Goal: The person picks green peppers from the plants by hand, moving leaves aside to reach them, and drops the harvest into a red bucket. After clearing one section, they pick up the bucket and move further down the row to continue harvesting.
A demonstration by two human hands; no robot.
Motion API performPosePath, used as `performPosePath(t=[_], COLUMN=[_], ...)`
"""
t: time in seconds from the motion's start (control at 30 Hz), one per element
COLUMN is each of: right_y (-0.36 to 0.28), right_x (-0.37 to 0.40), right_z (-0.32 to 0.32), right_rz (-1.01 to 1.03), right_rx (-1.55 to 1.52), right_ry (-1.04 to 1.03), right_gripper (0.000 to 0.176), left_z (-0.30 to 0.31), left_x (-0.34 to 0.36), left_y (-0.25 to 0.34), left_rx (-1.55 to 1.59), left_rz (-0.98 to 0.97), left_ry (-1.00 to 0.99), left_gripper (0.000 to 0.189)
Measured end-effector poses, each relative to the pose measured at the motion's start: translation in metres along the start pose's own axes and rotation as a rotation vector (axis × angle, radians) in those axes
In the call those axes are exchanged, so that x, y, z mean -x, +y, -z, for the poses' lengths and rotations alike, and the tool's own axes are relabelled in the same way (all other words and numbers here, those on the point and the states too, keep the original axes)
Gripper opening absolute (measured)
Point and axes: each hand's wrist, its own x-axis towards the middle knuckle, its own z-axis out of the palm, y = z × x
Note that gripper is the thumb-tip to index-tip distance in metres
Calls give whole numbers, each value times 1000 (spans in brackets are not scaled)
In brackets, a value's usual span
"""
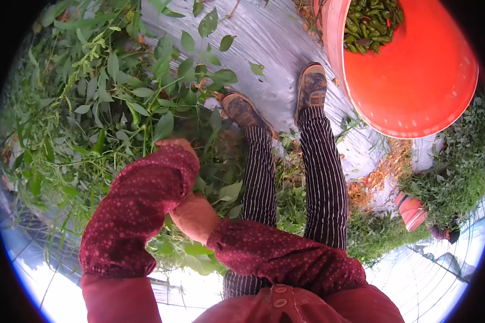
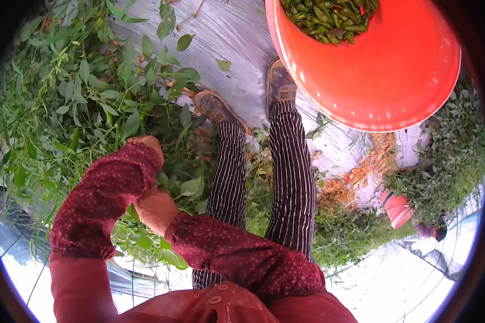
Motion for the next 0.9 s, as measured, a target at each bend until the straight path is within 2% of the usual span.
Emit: performPosePath(t=[0.03,0.07,0.13,0.2,0.23,0.3,0.33,0.4,0.43,0.5,0.67,0.73,0.83,0.9], right_y=[-1,-2,-5,-6,-7,-8,-9,-7,-7,-8,-9,-11,-9,-9], right_x=[0,1,-3,-5,-5,-7,-7,-6,-5,-4,-5,-8,-7,-8], right_z=[2,4,13,15,15,21,23,18,16,18,21,28,25,22], right_rz=[-4,-6,-18,-37,-59,-83,-103,-100,-97,-106,-105,-127,-107,-100], right_rx=[14,13,89,120,149,128,110,104,99,56,62,48,57,41], right_ry=[-81,-82,-37,-31,-30,-78,-127,-89,-53,-54,-62,-183,-86,-83], right_gripper=[34,34,47,50,53,54,54,54,53,53,51,55,54,53], left_z=[1,1,4,0,-3,-11,-19,-34,-28,-16,-20,-12,-5,-11], left_x=[0,-1,3,0,-7,-27,-40,-60,-39,29,41,50,51,35], left_y=[-2,-7,-19,-29,-32,-35,-41,-55,-62,-86,-93,-99,-100,-92], left_rx=[0,95,187,394,392,491,490,393,389,564,630,608,564,411], left_rz=[-1,-9,-15,-55,-55,-204,-206,-270,-270,-419,-399,-412,-404,-425], left_ry=[0,-18,-34,120,118,183,180,-26,-28,424,295,250,205,147], left_gripper=[31,29,28,27,27,24,24,25,25,28,30,30,34,41])
